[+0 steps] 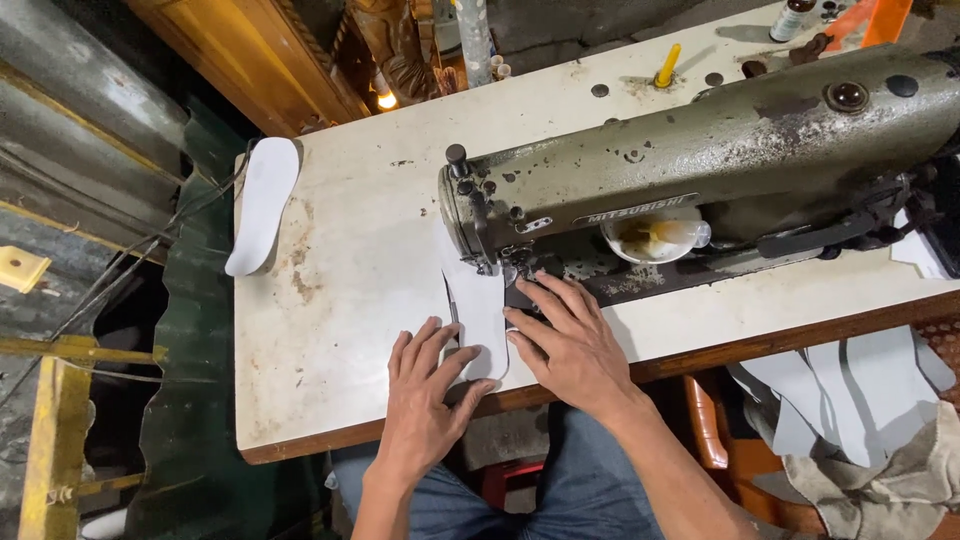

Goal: The person uses a sewing machine to stitch white shoe insoles to black fabric strips. They guide the insoles under the needle, aligning the edges, and sew along the perimeter of each piece.

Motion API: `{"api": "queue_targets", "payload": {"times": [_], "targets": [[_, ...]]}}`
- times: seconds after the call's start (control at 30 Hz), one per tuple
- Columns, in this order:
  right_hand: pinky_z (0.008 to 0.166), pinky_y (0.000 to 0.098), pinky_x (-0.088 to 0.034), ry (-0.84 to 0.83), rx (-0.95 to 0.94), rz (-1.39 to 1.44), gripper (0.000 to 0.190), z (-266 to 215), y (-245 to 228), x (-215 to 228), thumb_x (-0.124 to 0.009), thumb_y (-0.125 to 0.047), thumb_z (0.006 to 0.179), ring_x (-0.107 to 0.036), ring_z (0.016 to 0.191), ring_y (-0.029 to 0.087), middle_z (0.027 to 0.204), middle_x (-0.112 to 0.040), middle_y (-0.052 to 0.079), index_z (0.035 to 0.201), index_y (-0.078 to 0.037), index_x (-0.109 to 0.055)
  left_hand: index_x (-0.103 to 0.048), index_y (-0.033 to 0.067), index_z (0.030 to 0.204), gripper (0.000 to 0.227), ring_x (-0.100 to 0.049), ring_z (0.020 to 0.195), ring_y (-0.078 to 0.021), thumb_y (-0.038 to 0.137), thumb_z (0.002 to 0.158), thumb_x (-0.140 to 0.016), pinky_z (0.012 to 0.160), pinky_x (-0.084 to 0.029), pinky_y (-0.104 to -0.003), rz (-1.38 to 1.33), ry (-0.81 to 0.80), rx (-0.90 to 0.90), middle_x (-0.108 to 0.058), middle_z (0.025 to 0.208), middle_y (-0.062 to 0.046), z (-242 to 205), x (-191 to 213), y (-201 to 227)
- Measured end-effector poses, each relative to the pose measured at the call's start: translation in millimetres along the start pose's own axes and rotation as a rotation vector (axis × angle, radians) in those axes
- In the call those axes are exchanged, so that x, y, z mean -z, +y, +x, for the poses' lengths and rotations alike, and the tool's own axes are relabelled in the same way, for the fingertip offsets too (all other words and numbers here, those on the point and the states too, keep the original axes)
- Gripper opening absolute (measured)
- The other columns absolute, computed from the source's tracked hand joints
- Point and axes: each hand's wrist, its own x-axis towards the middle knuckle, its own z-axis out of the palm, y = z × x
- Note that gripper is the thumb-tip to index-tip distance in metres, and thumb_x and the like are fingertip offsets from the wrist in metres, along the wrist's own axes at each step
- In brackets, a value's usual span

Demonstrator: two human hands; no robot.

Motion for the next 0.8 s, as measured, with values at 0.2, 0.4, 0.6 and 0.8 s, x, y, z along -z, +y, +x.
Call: {"api": "queue_targets", "payload": {"times": [0.2,0.4,0.6,0.8], "targets": [[0.109,0.0523,-0.043,0.027,0.020,0.016,0.029,0.6,-0.8,2.8,-0.062,-0.030,0.101,-0.046,0.140,0.030,0.145,-0.060,0.010,0.122,-0.013,-0.074,-0.070,0.0167,0.120,0.038,-0.042,0.145,-0.0364,0.039,0.090,-0.076,0.120,-0.027,-0.058,-0.009,0.018,-0.010,-0.060,0.139,-0.011,5.4,-1.9,-1.7],[0.110,0.0529,-0.043,0.039,0.032,0.021,0.028,0.4,-0.4,2.9,-0.061,-0.029,0.101,-0.047,0.139,0.030,0.144,-0.060,0.010,0.120,-0.013,-0.075,-0.070,0.0156,0.120,0.038,-0.042,0.145,-0.0360,0.039,0.090,-0.076,0.120,-0.027,-0.058,-0.004,0.028,-0.018,-0.060,0.139,-0.011,10.5,-2.6,-3.4],[0.109,0.0517,-0.044,0.060,0.048,0.023,0.027,2.3,-0.8,5.0,-0.062,-0.028,0.102,-0.048,0.137,0.031,0.142,-0.061,0.011,0.119,-0.011,-0.075,-0.071,0.0155,0.120,0.037,-0.043,0.144,-0.0350,0.039,0.091,-0.075,0.119,-0.027,-0.057,0.012,0.018,-0.011,-0.060,0.139,-0.011,15.6,-4.0,-5.7],[0.109,0.0525,-0.044,0.054,0.045,0.015,0.026,0.9,0.5,3.7,-0.063,-0.026,0.101,-0.048,0.138,0.031,0.143,-0.061,0.011,0.119,-0.013,-0.075,-0.071,0.0160,0.119,0.036,-0.042,0.144,-0.0361,0.039,0.091,-0.075,0.118,-0.027,-0.058,0.018,-0.005,-0.015,-0.061,0.137,-0.011,19.6,-5.6,-9.9]]}}
